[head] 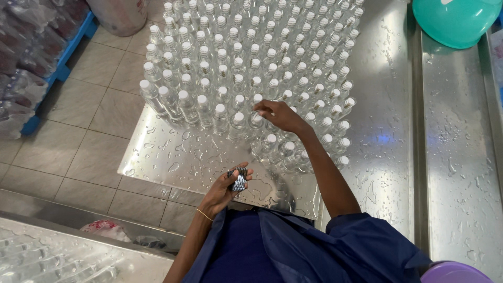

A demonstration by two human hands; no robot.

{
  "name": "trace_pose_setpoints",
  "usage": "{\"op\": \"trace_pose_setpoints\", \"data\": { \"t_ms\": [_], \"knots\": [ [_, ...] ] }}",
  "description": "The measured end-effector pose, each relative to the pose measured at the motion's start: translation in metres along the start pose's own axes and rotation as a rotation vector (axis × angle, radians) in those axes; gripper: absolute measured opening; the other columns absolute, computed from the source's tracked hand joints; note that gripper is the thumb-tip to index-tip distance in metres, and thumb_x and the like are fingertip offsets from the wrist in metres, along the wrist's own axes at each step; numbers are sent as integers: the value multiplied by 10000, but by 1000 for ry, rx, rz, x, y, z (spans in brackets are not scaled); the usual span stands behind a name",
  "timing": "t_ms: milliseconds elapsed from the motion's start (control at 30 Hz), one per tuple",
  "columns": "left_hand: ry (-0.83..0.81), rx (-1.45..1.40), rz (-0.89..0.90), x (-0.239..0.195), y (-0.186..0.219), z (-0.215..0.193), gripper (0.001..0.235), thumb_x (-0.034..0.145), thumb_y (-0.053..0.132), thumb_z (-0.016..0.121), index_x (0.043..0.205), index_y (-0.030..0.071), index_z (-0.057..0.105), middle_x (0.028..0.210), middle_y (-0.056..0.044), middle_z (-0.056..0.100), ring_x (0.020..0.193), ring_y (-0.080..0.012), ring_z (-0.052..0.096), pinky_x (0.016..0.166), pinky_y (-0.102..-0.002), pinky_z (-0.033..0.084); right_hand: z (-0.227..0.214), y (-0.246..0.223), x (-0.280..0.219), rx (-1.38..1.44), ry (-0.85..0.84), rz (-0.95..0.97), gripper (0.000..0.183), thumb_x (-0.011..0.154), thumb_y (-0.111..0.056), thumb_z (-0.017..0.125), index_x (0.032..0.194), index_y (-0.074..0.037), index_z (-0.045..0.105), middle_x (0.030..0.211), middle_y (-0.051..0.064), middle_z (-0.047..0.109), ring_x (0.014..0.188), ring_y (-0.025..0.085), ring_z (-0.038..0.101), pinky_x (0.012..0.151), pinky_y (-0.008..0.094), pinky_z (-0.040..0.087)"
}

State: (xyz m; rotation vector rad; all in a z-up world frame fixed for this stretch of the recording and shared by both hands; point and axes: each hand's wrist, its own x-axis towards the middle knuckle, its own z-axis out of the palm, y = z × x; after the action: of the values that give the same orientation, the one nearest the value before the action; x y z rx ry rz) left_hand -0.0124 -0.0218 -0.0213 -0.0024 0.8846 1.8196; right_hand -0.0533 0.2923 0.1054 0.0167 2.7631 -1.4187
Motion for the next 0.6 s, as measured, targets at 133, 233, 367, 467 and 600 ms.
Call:
{"op": "trace_pose_setpoints", "data": {
  "t_ms": [133,233,367,467,600],
  "knots": [
    [-15,4,-3,1,0,0,684,1089,314,641,1664,0,444,1456,-215,695,1308,-255,701,1034,-349,640,2,39,14,-15,-5,28,310,1065,-356,768,1241,-107,711,1136,180,804,1127,373,770,1045,500,578],
    [-24,11,12,1,-1,-2,691,1095,335,629,1671,6,431,1471,-222,683,1319,-256,693,1047,-356,634,-1,36,13,-95,-45,34,282,1103,-345,705,1163,-70,722,1079,211,797,1090,407,770,1011,513,580],
    [-18,-20,21,0,-6,-2,709,1081,324,652,1664,-9,425,1439,-217,702,1288,-250,714,1016,-350,649,-2,32,12,-126,-87,40,262,1078,-293,716,1158,-44,741,1086,253,781,1098,456,749,980,553,565],
    [1,-37,33,0,-11,1,723,1066,320,674,1655,-22,431,1416,-219,713,1261,-253,730,990,-348,658,0,32,12,-214,-123,30,246,1076,-303,705,1212,-99,718,1161,223,781,1159,438,738,1011,569,558],
    [41,-47,48,-8,-14,14,733,1059,328,683,1651,-31,441,1411,-225,711,1252,-256,734,978,-349,664,6,25,6,-434,-188,82,288,1132,-322,590,1373,-179,523,1349,230,732,1260,492,691,1055,643,521]
  ]
}}
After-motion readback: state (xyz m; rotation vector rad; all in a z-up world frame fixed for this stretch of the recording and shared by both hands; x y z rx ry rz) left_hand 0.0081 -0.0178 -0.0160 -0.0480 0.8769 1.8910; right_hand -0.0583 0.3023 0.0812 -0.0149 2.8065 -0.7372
